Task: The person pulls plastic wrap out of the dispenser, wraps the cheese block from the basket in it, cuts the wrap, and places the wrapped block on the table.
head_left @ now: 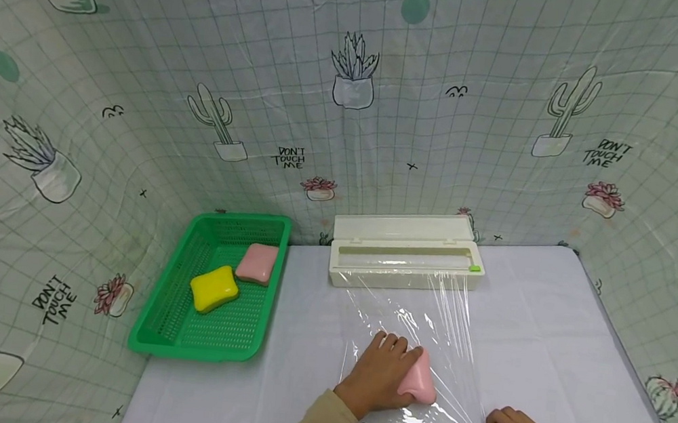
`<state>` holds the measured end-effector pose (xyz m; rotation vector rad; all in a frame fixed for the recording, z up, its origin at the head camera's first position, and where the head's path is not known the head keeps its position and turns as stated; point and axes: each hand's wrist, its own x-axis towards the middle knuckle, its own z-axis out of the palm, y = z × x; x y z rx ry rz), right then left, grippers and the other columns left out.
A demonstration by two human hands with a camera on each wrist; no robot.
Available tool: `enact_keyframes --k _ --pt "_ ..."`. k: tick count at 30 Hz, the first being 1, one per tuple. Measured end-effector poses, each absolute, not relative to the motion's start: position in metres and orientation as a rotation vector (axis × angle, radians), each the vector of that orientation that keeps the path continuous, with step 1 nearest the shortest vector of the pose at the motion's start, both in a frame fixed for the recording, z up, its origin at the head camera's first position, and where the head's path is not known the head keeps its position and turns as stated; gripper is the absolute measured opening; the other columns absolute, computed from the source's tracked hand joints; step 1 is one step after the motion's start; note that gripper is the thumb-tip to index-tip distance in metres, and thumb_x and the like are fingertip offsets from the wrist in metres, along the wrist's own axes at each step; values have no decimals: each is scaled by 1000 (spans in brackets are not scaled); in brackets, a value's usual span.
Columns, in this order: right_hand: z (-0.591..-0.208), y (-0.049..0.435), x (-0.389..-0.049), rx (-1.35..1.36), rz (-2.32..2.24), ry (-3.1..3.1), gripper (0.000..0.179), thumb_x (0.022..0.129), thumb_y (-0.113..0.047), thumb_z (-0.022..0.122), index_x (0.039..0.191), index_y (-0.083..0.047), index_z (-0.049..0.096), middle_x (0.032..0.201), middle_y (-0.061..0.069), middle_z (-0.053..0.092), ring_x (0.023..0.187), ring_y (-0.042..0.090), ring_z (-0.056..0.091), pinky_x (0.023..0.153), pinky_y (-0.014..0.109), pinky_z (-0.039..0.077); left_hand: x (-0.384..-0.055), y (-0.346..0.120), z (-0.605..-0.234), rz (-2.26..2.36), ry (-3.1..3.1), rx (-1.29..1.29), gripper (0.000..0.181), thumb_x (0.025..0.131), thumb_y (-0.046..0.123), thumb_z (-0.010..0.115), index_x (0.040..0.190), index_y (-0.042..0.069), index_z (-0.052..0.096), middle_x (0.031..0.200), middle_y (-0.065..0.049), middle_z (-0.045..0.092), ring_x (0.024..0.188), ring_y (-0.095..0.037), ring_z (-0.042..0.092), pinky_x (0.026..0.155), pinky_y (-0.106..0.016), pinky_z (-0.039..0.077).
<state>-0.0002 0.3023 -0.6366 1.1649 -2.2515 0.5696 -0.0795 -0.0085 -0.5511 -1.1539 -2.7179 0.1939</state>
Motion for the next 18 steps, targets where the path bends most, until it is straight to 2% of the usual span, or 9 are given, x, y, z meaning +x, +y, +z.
enact_keyframes --k 18 --pt "-636 301 2 1150 574 -2297 62 114 -40 34 75 -18 76 93 -9 58 77 3 48 67 17 43 -78 -6 -571 239 -2798 -1139 82 86 76 67 152 27 56 127 8 65 119 -11 59 108 -32 42"
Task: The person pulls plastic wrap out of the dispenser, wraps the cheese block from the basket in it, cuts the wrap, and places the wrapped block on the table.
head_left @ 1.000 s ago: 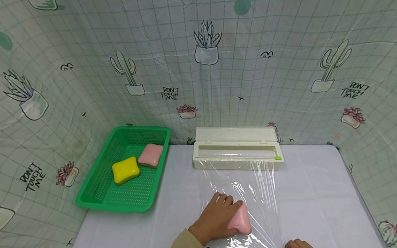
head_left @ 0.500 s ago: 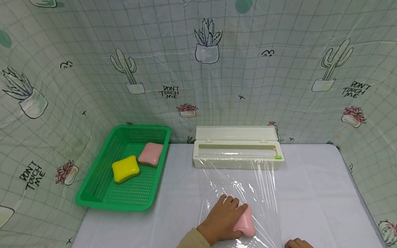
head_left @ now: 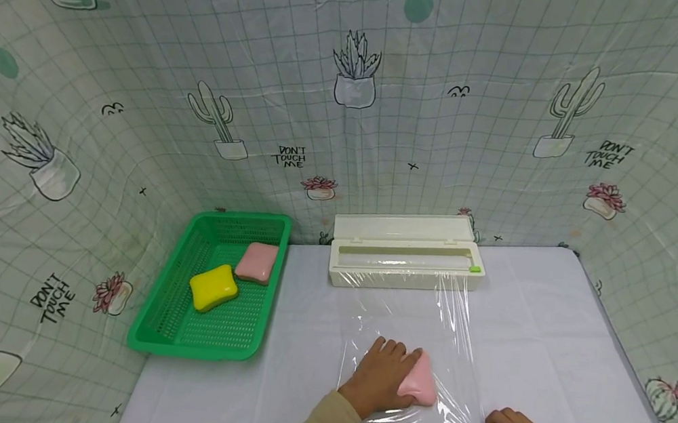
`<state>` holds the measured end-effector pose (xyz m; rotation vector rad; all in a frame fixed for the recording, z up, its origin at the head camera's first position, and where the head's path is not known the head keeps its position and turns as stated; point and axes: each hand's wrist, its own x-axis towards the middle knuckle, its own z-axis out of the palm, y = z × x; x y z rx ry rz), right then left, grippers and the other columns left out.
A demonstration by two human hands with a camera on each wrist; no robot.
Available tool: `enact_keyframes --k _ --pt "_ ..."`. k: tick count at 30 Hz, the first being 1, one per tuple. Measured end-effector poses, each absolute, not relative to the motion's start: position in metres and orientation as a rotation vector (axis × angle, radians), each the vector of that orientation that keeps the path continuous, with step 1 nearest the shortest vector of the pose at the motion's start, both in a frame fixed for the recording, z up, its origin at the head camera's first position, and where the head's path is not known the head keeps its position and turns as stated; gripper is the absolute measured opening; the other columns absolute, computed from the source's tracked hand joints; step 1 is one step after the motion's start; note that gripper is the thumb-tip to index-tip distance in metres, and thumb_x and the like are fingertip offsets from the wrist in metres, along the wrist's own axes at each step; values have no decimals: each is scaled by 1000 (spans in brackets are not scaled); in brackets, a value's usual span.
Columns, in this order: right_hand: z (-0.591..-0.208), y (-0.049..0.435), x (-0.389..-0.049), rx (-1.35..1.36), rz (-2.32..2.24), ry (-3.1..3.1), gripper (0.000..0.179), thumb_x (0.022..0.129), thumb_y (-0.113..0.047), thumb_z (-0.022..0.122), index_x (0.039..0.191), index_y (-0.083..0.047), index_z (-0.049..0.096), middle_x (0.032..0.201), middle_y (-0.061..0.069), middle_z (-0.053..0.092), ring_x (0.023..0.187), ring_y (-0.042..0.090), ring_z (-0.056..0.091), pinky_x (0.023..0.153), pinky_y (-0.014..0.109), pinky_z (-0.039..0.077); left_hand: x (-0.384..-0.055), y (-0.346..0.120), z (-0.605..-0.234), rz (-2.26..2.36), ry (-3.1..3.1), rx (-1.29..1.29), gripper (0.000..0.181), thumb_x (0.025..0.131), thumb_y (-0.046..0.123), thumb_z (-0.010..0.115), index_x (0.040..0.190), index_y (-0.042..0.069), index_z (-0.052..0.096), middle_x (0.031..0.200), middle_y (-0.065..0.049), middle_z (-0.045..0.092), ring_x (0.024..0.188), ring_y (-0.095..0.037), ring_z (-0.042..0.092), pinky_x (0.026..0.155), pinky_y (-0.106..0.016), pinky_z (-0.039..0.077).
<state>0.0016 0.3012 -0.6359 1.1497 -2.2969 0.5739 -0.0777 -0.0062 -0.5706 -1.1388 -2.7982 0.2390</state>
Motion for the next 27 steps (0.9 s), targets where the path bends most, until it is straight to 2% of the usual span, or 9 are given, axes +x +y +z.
enact_keyframes --k 3,5,9,12,19,24,27 --pt "-637 301 1 1147 578 -2281 60 114 -39 35 76 -18 76 93 -9 58 78 4 48 68 18 43 -75 -20 -575 112 -2787 -1118 83 88 77 65 152 24 55 134 5 64 125 -13 58 109 -33 42" --pt "-636 301 1 1149 587 -2272 58 114 -38 36 77 -19 75 93 -8 59 78 5 49 68 18 43 -69 -37 -575 38 -2790 -1087 80 88 76 66 146 22 58 133 3 63 126 -14 57 108 -34 43" --pt "-634 302 1 1137 584 -2288 58 114 -40 36 76 -20 75 94 -9 59 78 4 49 68 17 44 -52 -77 -574 27 -2846 -1074 69 82 74 75 127 22 63 120 7 62 117 -13 57 105 -34 45" --pt "-632 303 1 1118 579 -2328 62 114 -44 35 74 -19 76 94 -11 59 78 2 49 69 16 44 -42 -102 -576 70 -2890 -1150 65 80 73 79 121 25 66 113 9 62 111 -11 57 102 -34 46" --pt "-629 302 0 1125 592 -2344 64 114 -45 35 74 -18 78 94 -10 60 78 2 49 68 15 43 -31 -129 -585 66 -2707 -1331 36 83 52 87 105 27 73 105 11 64 100 -8 58 95 -29 48" --pt "-631 301 0 1146 618 -2316 60 114 -42 37 76 -17 77 94 -8 60 77 3 49 68 15 43 -28 -133 -591 76 -2550 -1380 17 84 36 88 91 26 76 93 12 65 91 -8 57 91 -27 47" --pt "-632 300 0 1127 614 -2324 60 114 -42 37 76 -18 76 94 -9 59 77 3 49 68 15 43 -27 -132 -592 85 -2529 -1379 11 86 29 86 87 25 77 90 12 65 88 -8 57 89 -26 47"
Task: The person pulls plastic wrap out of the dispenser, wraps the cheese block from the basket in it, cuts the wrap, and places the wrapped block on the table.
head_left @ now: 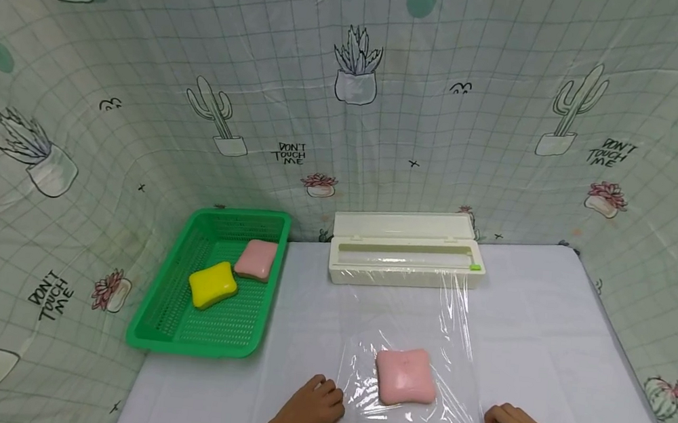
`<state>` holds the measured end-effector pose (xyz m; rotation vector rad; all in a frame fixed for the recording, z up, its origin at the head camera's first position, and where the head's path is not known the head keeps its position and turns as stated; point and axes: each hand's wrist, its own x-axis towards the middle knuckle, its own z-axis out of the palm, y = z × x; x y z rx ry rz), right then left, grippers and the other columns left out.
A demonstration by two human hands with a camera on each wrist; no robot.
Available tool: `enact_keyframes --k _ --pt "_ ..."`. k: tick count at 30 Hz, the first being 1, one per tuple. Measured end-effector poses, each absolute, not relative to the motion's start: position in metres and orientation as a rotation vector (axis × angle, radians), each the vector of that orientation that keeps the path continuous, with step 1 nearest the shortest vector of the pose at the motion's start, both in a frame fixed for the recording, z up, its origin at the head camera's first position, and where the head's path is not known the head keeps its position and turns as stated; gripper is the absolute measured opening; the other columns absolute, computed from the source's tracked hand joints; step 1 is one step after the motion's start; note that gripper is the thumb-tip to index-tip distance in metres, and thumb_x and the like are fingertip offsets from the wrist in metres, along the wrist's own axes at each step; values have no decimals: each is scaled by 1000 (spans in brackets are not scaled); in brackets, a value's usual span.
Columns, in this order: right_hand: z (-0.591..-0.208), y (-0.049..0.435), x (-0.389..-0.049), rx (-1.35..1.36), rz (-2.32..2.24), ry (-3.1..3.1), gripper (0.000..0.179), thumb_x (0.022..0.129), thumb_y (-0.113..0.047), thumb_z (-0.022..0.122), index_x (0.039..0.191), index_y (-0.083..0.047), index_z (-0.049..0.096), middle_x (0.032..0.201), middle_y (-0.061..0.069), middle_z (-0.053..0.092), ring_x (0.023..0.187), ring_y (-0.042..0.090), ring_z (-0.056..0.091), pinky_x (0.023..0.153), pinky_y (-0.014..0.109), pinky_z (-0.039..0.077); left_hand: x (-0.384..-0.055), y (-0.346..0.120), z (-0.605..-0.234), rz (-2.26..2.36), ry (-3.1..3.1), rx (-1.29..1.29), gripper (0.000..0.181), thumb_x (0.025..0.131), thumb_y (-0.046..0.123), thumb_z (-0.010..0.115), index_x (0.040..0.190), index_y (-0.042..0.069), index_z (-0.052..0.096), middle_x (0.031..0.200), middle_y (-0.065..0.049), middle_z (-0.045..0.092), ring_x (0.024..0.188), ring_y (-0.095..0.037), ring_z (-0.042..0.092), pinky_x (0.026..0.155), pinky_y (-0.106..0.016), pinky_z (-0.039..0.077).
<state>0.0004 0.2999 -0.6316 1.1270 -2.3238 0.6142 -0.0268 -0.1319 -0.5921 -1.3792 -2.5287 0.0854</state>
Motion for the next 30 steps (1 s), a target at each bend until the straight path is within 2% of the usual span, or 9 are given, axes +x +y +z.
enact_keyframes --k 6,11,13,14,16,18,20,25,30 --pt "-627 298 -6 1069 677 -2295 52 114 -40 42 78 -17 72 92 -9 60 79 6 53 69 16 44 -29 -131 -587 -5 -2624 -1263 8 90 27 83 90 23 76 93 11 68 90 -8 61 90 -30 50" --pt "-612 298 -18 957 660 -2364 47 114 -44 41 87 -19 71 96 -11 62 85 7 56 78 18 45 -39 -130 -572 -230 -2787 -1096 8 91 21 80 90 23 72 94 11 67 96 -10 61 94 -34 50" --pt "-606 296 -23 895 649 -2434 37 112 -41 50 89 -21 71 98 -13 64 87 7 57 81 18 45 -45 -129 -570 -299 -2827 -1033 9 90 20 80 91 22 71 95 10 67 97 -11 61 94 -35 49" --pt "-603 295 -27 867 640 -2470 27 110 -36 58 90 -22 70 99 -13 64 88 8 58 81 19 45 -48 -129 -570 -338 -2838 -1006 10 90 18 80 90 21 71 95 10 67 98 -12 61 94 -36 49" --pt "-599 292 -33 811 624 -2540 12 100 -23 74 89 -23 68 99 -13 64 88 9 59 80 22 47 -53 -128 -572 -413 -2857 -958 11 89 16 80 90 20 71 95 9 66 98 -13 60 93 -37 49" --pt "-597 289 -39 759 608 -2612 23 85 -11 85 88 -25 67 99 -14 63 88 9 58 77 26 49 -58 -128 -574 -469 -2880 -924 11 89 14 80 89 19 71 95 9 66 97 -14 60 93 -38 48" --pt "-597 286 -43 712 583 -2677 33 76 -5 88 85 -26 64 97 -16 61 86 8 56 73 29 50 -61 -127 -577 -507 -2914 -904 11 90 14 80 89 19 71 97 8 65 97 -14 59 92 -39 48" --pt "-598 277 -48 651 551 -2760 33 75 -5 85 77 -26 60 92 -14 57 79 7 50 66 30 46 -66 -123 -582 -507 -3005 -880 10 91 15 80 87 20 73 100 7 64 98 -14 57 94 -39 47" --pt "-596 272 -45 554 534 -2835 26 76 -4 86 75 -20 65 88 -10 59 76 9 52 64 29 47 -64 -122 -584 -475 -3023 -870 8 90 16 80 86 20 75 97 7 62 97 -14 55 94 -38 46"
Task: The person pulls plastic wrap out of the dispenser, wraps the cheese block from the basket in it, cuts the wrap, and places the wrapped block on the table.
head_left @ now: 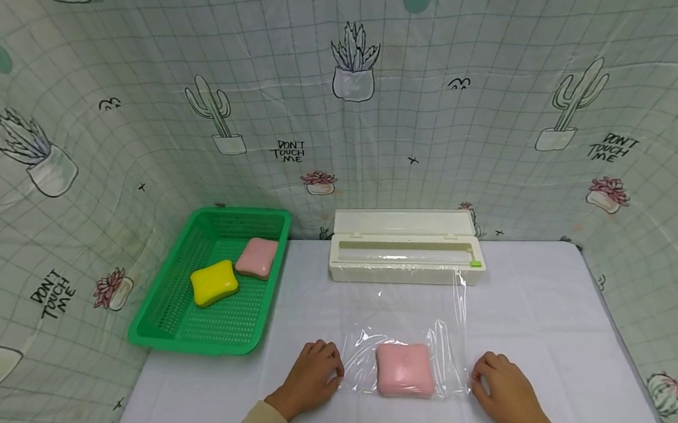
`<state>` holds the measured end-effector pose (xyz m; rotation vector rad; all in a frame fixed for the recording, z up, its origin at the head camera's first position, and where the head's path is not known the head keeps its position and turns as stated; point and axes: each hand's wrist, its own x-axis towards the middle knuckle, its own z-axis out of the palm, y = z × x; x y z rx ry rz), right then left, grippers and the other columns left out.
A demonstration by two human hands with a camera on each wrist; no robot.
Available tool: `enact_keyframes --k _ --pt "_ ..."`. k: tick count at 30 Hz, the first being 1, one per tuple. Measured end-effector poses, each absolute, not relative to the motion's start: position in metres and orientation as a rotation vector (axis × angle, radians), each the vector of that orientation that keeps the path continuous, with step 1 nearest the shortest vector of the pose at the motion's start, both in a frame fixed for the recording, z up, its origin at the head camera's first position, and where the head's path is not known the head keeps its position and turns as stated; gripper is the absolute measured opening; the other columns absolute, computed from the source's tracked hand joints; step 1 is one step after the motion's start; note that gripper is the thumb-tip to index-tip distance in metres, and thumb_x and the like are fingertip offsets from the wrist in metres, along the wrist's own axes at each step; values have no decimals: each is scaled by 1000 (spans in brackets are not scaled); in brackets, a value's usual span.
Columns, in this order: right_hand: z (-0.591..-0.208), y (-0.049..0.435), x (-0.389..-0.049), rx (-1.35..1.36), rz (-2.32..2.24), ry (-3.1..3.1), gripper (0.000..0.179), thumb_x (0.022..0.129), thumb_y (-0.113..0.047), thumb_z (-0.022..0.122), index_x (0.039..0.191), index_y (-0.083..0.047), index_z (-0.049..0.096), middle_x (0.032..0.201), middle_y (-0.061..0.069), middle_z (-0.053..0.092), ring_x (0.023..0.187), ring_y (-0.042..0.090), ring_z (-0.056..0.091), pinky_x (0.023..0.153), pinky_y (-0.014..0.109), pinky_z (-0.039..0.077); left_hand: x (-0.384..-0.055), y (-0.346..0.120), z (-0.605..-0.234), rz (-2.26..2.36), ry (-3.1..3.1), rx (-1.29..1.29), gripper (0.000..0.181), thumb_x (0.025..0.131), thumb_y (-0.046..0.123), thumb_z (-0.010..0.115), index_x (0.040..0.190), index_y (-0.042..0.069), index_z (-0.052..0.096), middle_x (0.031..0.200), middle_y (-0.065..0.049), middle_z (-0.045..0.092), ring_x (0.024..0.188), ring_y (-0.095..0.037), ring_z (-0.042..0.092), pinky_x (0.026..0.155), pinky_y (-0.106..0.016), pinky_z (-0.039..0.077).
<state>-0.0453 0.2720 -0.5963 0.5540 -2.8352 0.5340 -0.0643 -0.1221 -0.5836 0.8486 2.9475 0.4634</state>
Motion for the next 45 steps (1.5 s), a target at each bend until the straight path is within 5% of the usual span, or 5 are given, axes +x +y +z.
enact_keyframes --k 10,18,26,31,45 --pt "-577 263 -25 451 602 -2784 27 75 -4 87 98 -12 74 100 -1 67 88 21 64 72 43 54 -47 -127 -585 495 3185 904 15 86 15 83 100 20 78 101 6 67 101 -17 61 93 -41 49" --pt "-593 218 -17 957 502 -2409 46 113 -41 35 105 -15 71 109 -1 66 95 18 61 84 34 46 -32 -73 -582 158 3182 1322 22 88 33 83 107 29 74 107 11 65 104 -10 61 93 -31 49" --pt "-608 199 -24 916 423 -2492 52 64 -21 93 108 -15 67 113 2 66 102 22 62 87 39 50 -38 -47 -592 -72 3225 1394 36 81 48 89 104 31 69 102 12 61 102 -9 58 97 -29 46" --pt "-616 193 -34 912 419 -2417 8 99 -20 62 102 -14 65 106 1 64 96 22 60 82 38 50 -44 -40 -595 -97 3289 1425 23 85 42 86 97 30 70 95 12 60 98 -9 59 93 -29 46" --pt "-597 186 -38 872 498 -2356 57 117 -39 24 90 -19 70 94 -7 69 96 20 63 86 37 47 -40 -42 -594 -44 3287 1350 43 78 52 90 105 28 67 101 11 60 100 -9 58 94 -29 46"
